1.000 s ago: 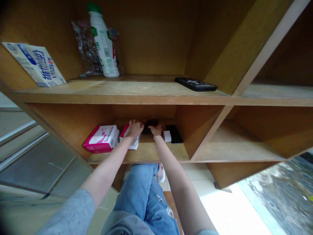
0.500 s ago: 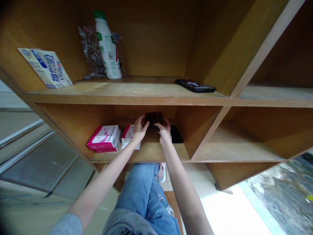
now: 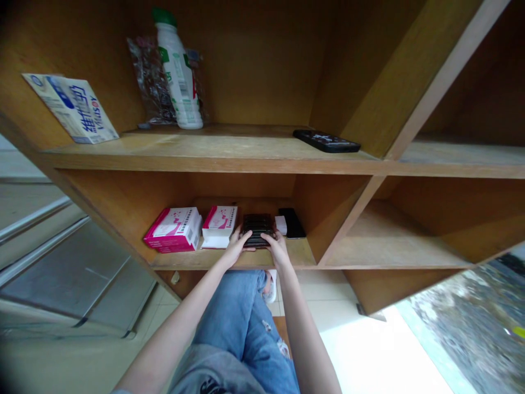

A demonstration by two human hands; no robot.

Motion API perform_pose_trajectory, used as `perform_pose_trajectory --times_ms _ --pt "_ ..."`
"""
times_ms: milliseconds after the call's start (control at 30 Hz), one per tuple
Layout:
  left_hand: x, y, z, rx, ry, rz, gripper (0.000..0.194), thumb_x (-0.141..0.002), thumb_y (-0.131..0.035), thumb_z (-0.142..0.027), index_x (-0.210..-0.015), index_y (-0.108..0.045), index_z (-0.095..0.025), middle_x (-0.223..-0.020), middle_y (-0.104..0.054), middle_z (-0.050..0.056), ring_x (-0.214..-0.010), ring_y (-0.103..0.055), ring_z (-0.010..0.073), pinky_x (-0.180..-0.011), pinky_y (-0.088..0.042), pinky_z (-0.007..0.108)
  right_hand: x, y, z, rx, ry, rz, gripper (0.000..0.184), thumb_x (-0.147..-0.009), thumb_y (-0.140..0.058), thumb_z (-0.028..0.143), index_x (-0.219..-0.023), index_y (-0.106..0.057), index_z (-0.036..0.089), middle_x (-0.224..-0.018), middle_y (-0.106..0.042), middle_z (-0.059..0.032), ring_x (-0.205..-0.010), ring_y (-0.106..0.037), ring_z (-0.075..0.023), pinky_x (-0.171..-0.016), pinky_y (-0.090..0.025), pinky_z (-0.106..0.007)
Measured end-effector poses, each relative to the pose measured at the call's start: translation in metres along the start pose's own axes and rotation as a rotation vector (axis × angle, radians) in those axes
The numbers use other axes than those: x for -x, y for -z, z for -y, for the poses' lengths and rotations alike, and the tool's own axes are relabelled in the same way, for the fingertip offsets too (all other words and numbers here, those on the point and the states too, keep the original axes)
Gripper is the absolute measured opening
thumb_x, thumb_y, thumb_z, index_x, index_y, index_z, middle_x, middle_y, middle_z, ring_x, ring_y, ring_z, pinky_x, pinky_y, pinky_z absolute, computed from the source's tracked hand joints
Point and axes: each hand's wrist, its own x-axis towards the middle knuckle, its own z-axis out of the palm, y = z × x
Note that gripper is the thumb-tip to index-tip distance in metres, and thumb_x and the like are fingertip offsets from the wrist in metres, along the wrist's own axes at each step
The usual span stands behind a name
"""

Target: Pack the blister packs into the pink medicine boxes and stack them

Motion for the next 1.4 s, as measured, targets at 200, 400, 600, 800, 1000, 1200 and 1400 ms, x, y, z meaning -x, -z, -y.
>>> perform_pose_trajectory --times_ms 200,400,600,800,1000,1200,1400 --pt "0.001 -0.001 -0.002 0.062 -0.056 -0.018 0.074 -0.075 -0.064 -0.035 -0.141 -0.030 -0.031 -0.124 -0.059 0.008 -0.097 -0.064 0.0223 -0.066 -0.058 0.031 -0.006 -0.002 -0.007 -0.011 0.084 -0.007 0.024 -0.066 -0.065 0.028 -0.089 -0.064 0.021 -0.095 -0.070 -0.0022 -0.093 -0.064 -0.0207 -0.079 -0.051 -0.032" --pt "0.003 0.001 -0.005 0.151 -0.114 0.015 0.080 -0.068 -0.067 -0.016 -0.139 -0.033 -0.031 -0.124 -0.060 0.005 -0.111 -0.058 0.0198 -0.092 -0.049 0.035 -0.003 0.002 -0.007 -0.053 0.165 0.026 0.041 -0.057 -0.070 0.018 -0.098 -0.064 0.020 -0.103 -0.070 -0.0035 -0.100 -0.062 -0.0213 -0.093 -0.044 -0.037" --pt "0.000 0.007 0.005 0.096 -0.140 -0.029 0.065 -0.055 -0.073 -0.007 -0.117 -0.055 -0.018 -0.112 -0.066 0.007 -0.104 -0.061 0.0205 -0.098 -0.043 0.038 -0.002 0.008 -0.011 -0.090 0.152 0.024 0.049 -0.051 -0.072 0.008 -0.097 -0.064 0.021 -0.101 -0.069 -0.0020 -0.096 -0.062 -0.0184 -0.092 -0.044 -0.034" --pt "-0.001 0.009 0.009 -0.032 -0.256 -0.020 0.062 -0.054 -0.070 -0.003 -0.113 -0.059 -0.018 -0.123 -0.061 0.009 -0.113 -0.057 0.0231 -0.101 -0.040 0.040 -0.006 0.014 -0.018 -0.058 0.272 -0.013 0.035 -0.048 -0.064 0.007 -0.080 -0.063 0.023 -0.093 -0.068 -0.0010 -0.093 -0.061 -0.0201 -0.085 -0.047 -0.035" --pt "0.002 0.008 0.004 -0.084 -0.342 -0.033 0.066 -0.058 -0.062 0.002 -0.121 -0.056 -0.019 -0.131 -0.055 0.010 -0.119 -0.052 0.0219 -0.104 -0.037 0.038 -0.004 0.015 -0.018 0.027 0.394 0.020 0.023 -0.056 -0.060 0.009 -0.073 -0.063 0.023 -0.100 -0.066 -0.0027 -0.099 -0.060 -0.0200 -0.089 -0.044 -0.035" --pt "0.003 0.009 0.005 -0.063 -0.343 -0.045 0.058 -0.058 -0.062 0.002 -0.112 -0.060 -0.019 -0.122 -0.060 0.009 -0.110 -0.058 0.0211 -0.099 -0.041 0.037 -0.005 0.015 -0.018 0.047 0.397 0.037 0.034 -0.056 -0.057 0.007 -0.085 -0.065 0.023 -0.099 -0.067 -0.0032 -0.099 -0.060 -0.0202 -0.092 -0.042 -0.037" --pt "0.000 0.007 0.008 0.073 -0.150 -0.063 0.065 -0.052 -0.073 -0.003 -0.113 -0.054 -0.017 -0.116 -0.064 0.010 -0.105 -0.061 0.0221 -0.095 -0.045 0.039 -0.009 0.015 -0.020 -0.040 0.321 0.000 0.048 -0.052 -0.063 0.008 -0.097 -0.063 0.024 -0.105 -0.066 -0.0035 -0.098 -0.059 -0.0197 -0.085 -0.045 -0.033"
